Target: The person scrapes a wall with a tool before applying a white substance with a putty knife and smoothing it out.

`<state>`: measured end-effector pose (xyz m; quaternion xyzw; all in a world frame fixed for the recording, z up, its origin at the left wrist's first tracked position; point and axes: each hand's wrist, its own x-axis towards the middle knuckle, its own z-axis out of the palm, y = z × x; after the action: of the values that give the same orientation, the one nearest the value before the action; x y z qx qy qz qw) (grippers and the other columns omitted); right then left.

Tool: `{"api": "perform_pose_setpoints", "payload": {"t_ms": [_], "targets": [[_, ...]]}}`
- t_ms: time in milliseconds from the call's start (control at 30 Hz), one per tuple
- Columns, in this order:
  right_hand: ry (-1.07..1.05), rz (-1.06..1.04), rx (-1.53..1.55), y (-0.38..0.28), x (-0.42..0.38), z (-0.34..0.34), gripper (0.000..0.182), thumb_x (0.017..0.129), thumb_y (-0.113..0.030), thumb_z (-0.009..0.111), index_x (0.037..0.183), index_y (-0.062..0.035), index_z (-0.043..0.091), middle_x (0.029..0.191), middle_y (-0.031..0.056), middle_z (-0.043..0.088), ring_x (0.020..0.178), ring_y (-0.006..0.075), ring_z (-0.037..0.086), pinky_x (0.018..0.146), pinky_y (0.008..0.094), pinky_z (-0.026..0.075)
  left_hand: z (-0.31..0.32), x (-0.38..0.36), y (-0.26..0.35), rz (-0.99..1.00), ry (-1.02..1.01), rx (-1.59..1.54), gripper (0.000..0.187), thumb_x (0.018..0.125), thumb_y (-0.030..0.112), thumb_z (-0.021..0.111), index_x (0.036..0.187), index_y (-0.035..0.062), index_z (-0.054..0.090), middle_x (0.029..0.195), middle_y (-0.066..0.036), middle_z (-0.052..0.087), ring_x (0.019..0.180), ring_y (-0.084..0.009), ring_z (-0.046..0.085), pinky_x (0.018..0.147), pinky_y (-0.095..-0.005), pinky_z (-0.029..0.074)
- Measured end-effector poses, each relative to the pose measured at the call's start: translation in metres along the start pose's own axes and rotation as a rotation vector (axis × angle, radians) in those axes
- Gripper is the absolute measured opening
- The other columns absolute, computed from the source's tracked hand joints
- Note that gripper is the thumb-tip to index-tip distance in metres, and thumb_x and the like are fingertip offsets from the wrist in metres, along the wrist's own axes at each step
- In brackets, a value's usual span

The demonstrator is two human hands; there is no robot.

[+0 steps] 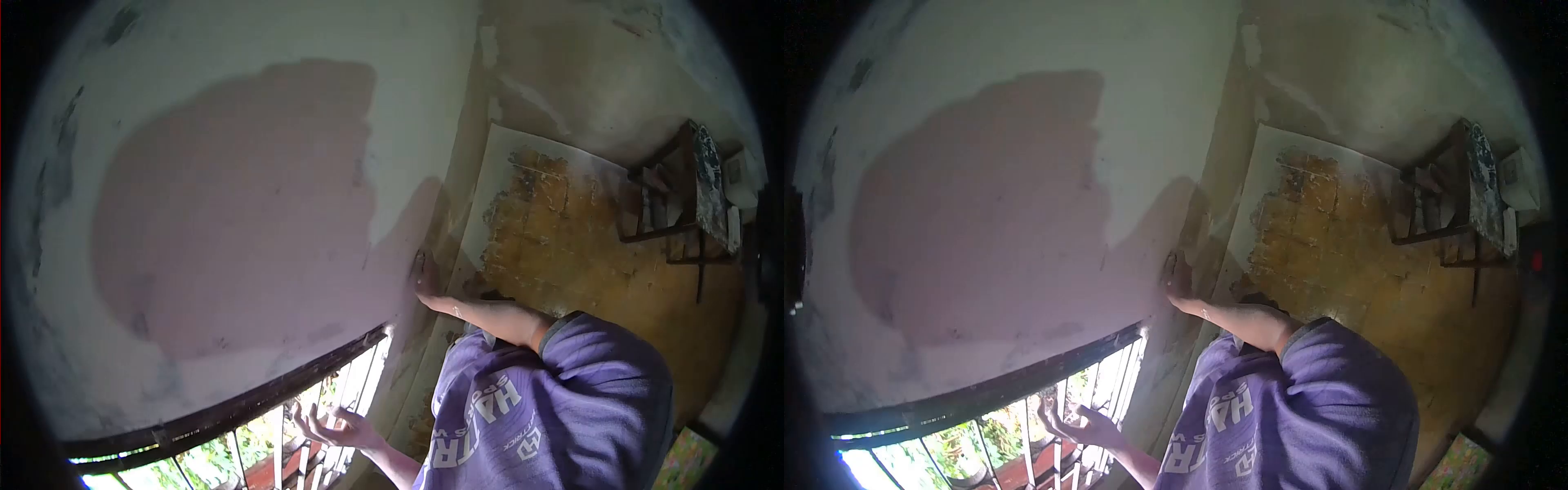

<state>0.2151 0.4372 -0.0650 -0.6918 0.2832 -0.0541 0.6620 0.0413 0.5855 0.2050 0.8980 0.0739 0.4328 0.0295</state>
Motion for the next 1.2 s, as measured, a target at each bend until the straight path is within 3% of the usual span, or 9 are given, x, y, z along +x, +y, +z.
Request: {"api": "perform_pose_setpoints", "payload": {"t_ms": [100,267,367,400,600,733,967,1100,1200], "targets": [[-0.002,0.072,-0.027,-0.012,0.006,-0.004,0.049,0.101,-0.030,0.041,0.135,0.0051,0.043,0.125,0.0301,0.053,0.118,0.0443,0.050,0.101,0.0458,0.038,0.006,0.018,0.012,-0.067,-0.081,-0.009,0.043,0.096,0.035,0.048,0.125,0.0032,0.046,0.127,-0.021,0.044,0.117,-0.0352,0.049,0.099,-0.0597,0.040],[0.308,-0.247,-0.329,0.072,0.066,0.030,0.044,0.101,-0.029,0.041,0.130,0.0025,0.048,0.122,0.0283,0.056,0.114,0.0424,0.053,0.098,0.0456,0.040,0.007,0.012,0.004,-0.515,-0.426,0.137,0.087,0.095,0.063,0.034,0.150,-0.0002,0.013,0.154,-0.028,0.014,0.144,-0.0418,0.013,0.114,-0.0624,0.016],[0.233,-0.057,-0.184,0.022,0.115,-0.005,0.040,0.101,-0.027,0.039,0.125,0.0031,0.051,0.113,0.0268,0.061,0.106,0.0435,0.058,0.091,0.0476,0.044,0.010,0.013,-0.007,-0.677,-0.680,0.205,0.086,0.095,0.065,0.030,0.151,0.0018,0.011,0.155,-0.026,0.013,0.145,-0.0413,0.008,0.113,-0.0630,0.016],[0.242,-0.108,-0.177,0.024,0.122,-0.009,0.039,0.101,-0.026,0.039,0.124,0.0034,0.051,0.111,0.0267,0.061,0.104,0.0440,0.058,0.090,0.0480,0.044,0.018,0.009,-0.012,-0.275,-0.567,0.392,0.080,0.096,0.062,0.033,0.147,0.0013,0.027,0.148,-0.026,0.034,0.138,-0.0398,0.030,0.109,-0.0595,0.030],[0.241,-0.231,-0.231,0.043,0.072,0.006,0.037,0.101,-0.023,0.040,0.126,0.0023,0.048,0.109,0.0284,0.061,0.103,0.0445,0.059,0.086,0.0490,0.045,0.027,0.000,-0.035,-0.430,-0.637,0.125,0.070,0.098,0.058,0.035,0.138,0.0014,0.044,0.130,-0.025,0.053,0.120,-0.0370,0.052,0.099,-0.0539,0.043],[-0.105,0.141,-0.102,-0.009,-0.024,0.000,0.047,0.095,-0.015,0.047,0.139,0.0005,0.039,0.127,0.0298,0.051,0.115,0.0424,0.052,0.093,0.0453,0.044,0.021,0.017,-0.003,-0.394,-0.556,0.119,0.063,0.100,0.054,0.034,0.125,0.0017,0.057,0.105,-0.022,0.068,0.091,-0.0327,0.067,0.082,-0.0473,0.054],[0.158,-0.009,-0.156,0.040,-0.016,0.032,0.042,0.093,-0.012,0.047,0.133,-0.0009,0.044,0.119,0.0262,0.057,0.105,0.0377,0.059,0.087,0.0433,0.048,0.013,0.021,-0.013,-0.371,-0.672,0.064,0.065,0.099,0.059,0.032,0.130,0.0069,0.056,0.098,-0.009,0.072,0.085,-0.0272,0.069,0.079,-0.0418,0.054],[0.019,0.480,0.074,0.043,0.032,0.028,0.031,0.095,-0.013,0.045,0.123,0.0007,0.049,0.111,0.0241,0.059,0.094,0.0320,0.062,0.084,0.0464,0.047,0.005,0.036,-0.022,-0.470,-0.900,0.016,0.068,0.097,0.061,0.037,0.132,0.0056,0.053,0.106,-0.015,0.068,0.095,-0.0309,0.067,0.082,-0.0430,0.052],[0.278,0.120,-0.101,0.055,-0.015,0.060,0.028,0.098,-0.016,0.043,0.118,0.0013,0.050,0.103,0.0228,0.061,0.083,0.0273,0.064,0.072,0.0445,0.050,0.005,0.038,-0.045,-0.409,-0.978,0.008,0.068,0.097,0.060,0.038,0.133,0.0043,0.052,0.111,-0.019,0.065,0.101,-0.0329,0.064,0.085,-0.0436,0.051]]}}
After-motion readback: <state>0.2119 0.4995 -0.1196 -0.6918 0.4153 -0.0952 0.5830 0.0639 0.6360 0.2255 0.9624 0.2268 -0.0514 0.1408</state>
